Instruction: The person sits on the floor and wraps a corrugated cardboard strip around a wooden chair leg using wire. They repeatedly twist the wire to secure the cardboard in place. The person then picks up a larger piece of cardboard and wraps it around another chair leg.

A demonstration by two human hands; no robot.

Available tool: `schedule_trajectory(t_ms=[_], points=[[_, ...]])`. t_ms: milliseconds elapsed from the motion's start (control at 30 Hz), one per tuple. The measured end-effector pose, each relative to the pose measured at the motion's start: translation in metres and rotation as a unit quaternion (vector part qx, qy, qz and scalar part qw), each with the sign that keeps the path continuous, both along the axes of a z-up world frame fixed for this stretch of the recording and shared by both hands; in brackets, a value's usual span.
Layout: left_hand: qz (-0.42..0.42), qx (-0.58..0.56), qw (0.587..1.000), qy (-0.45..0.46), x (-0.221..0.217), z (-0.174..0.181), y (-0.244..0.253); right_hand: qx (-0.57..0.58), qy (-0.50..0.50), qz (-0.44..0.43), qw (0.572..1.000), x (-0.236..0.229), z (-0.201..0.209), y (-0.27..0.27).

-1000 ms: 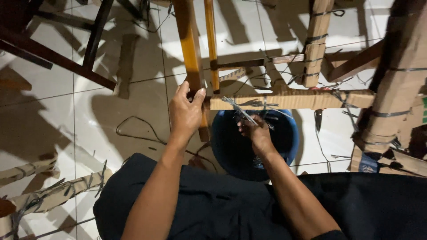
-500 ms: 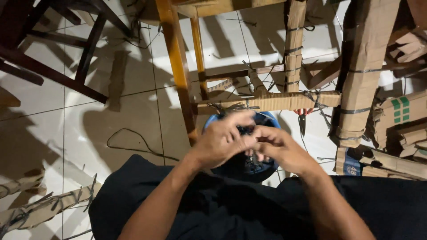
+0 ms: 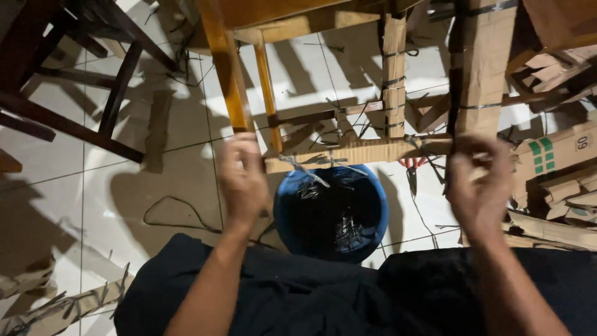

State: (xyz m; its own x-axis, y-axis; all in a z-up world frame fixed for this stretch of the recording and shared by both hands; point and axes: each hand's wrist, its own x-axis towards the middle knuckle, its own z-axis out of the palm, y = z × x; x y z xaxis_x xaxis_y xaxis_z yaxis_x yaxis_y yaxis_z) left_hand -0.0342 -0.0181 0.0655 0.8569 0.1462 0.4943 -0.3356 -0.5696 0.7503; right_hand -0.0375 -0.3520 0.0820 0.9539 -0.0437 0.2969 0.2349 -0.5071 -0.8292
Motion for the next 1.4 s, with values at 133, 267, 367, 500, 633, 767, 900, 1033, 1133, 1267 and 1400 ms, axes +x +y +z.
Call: schedule_trajectory(t_ms=[133,267,367,500,633,767,900,1033,1133,1267,1400], points=[[0.252,-0.194,0.935,0.158,0.030,-0.049,0.038,-0.122,-0.003,-0.192,0.974,0.018,0.001,-0.035],[0.292,-0.305,0.883,0.203,0.056,-0.107,0.056,-0.040,0.225,-0.157,0.961,0.013,0.019,-0.023],[0.282,-0.410,0.821,0.281,0.076,-0.136,0.057,-0.092,0.242,-0.164,0.952,0.015,-0.010,-0.028],[0.305,-0.353,0.841,0.272,0.073,-0.113,0.037,-0.128,0.197,-0.154,0.960,0.029,-0.034,-0.046],[0.171,-0.495,0.827,0.206,0.074,-0.073,-0.003,-0.079,0.209,-0.184,0.957,0.045,-0.022,-0.052],[0.168,-0.520,0.816,0.189,0.079,-0.046,-0.024,-0.091,0.160,-0.175,0.967,0.052,-0.022,-0.061],[0.217,-0.500,0.810,0.215,0.084,-0.049,-0.025,-0.107,0.172,-0.191,0.961,0.058,-0.035,-0.070],[0.166,-0.538,0.805,0.187,0.084,-0.045,-0.026,-0.135,0.105,-0.200,0.965,0.054,-0.043,-0.073],[0.186,-0.513,0.816,0.189,0.083,-0.044,-0.026,-0.100,0.116,-0.202,0.967,0.054,-0.031,-0.063],[0.210,-0.509,0.809,0.206,0.085,-0.048,-0.027,-0.098,0.143,-0.217,0.961,0.055,-0.036,-0.065],[0.201,-0.520,0.806,0.199,0.085,-0.036,-0.029,-0.119,0.104,-0.217,0.963,0.055,-0.038,-0.066]])
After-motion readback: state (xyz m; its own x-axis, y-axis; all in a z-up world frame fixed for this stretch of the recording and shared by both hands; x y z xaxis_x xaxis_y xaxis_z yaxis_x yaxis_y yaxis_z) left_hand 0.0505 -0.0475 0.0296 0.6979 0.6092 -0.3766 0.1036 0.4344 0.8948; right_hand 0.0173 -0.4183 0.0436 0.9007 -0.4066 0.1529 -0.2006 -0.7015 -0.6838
